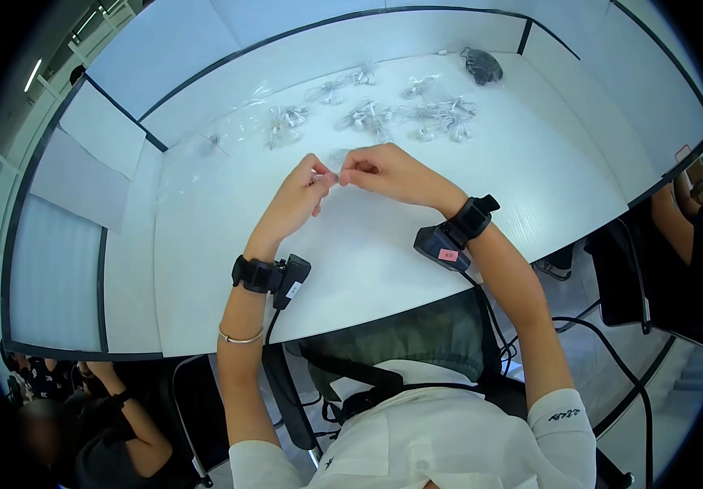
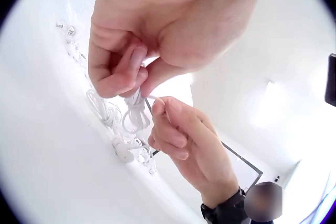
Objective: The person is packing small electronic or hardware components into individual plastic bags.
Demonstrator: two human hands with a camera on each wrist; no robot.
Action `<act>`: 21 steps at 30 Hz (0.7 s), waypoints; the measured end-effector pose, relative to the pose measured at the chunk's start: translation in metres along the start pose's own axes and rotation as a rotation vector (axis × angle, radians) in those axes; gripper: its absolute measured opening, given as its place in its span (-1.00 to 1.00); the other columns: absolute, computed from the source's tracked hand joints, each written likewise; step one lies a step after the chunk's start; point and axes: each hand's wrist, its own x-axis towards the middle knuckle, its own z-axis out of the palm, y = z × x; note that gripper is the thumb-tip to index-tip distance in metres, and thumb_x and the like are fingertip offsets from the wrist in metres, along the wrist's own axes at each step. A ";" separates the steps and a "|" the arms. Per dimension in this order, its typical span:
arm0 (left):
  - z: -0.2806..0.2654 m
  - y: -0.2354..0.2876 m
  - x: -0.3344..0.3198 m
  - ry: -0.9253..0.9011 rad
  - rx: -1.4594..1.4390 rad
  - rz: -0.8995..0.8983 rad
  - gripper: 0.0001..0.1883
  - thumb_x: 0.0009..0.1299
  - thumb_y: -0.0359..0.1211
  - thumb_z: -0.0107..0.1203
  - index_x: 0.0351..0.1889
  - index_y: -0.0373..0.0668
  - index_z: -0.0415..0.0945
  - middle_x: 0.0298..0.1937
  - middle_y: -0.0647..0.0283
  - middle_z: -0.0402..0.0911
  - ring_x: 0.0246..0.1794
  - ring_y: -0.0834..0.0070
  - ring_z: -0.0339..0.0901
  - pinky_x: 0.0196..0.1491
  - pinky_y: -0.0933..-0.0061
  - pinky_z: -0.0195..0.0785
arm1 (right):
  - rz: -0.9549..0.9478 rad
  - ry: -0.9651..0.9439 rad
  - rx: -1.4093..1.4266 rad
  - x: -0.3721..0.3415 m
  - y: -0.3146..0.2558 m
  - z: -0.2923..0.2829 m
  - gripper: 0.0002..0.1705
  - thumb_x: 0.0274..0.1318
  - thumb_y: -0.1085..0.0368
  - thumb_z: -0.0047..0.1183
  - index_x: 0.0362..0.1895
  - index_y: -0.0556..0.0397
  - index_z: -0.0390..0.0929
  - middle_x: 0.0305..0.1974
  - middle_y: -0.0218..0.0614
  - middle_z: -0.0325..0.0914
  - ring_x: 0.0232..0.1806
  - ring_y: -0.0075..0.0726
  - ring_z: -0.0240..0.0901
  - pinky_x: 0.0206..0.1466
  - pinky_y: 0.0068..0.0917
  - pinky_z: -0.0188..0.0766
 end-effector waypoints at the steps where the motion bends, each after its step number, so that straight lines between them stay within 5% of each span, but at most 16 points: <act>1: 0.001 -0.001 0.001 0.039 -0.047 0.022 -0.83 0.37 -0.32 -0.09 -0.32 -0.23 0.27 -0.56 0.35 0.30 -0.65 0.66 0.25 -0.58 0.61 0.14 | 0.017 0.014 0.011 0.000 -0.003 0.000 -0.78 0.13 0.23 -0.07 -0.38 0.10 0.53 -0.67 -0.43 0.39 -0.62 -0.60 0.20 -0.52 -0.58 0.16; 9: 0.010 0.008 0.004 0.227 -0.473 0.109 -0.86 0.42 -0.29 -0.12 -0.31 -0.14 0.23 -0.59 0.44 0.17 -0.64 0.73 0.02 -0.54 0.65 0.02 | 0.072 -0.004 0.152 -0.001 -0.014 0.004 -0.77 0.17 0.23 -0.12 -0.39 0.08 0.51 -0.72 -0.46 0.33 -0.72 -0.62 0.16 -0.59 -0.62 0.13; 15: 0.004 0.009 0.003 -0.009 -0.847 0.171 -0.87 0.42 -0.31 -0.12 -0.34 -0.11 0.22 -0.61 0.49 0.08 -0.64 0.74 -0.04 -0.55 0.68 -0.07 | 0.073 -0.061 0.220 0.002 -0.002 -0.005 -0.65 0.23 0.10 -0.14 -0.48 0.05 0.48 -0.73 -0.56 0.18 -0.69 -0.69 0.01 -0.61 -0.64 -0.02; 21: -0.013 0.016 -0.007 -0.360 -0.581 0.082 -0.86 0.36 -0.31 -0.04 -0.38 -0.13 0.29 -0.58 0.43 0.24 -0.64 0.74 0.08 -0.59 0.66 0.00 | 0.061 -0.167 0.217 0.003 0.008 -0.017 -0.65 0.21 0.09 -0.12 -0.49 0.04 0.49 -0.69 -0.56 0.20 -0.63 -0.72 0.03 -0.54 -0.64 0.01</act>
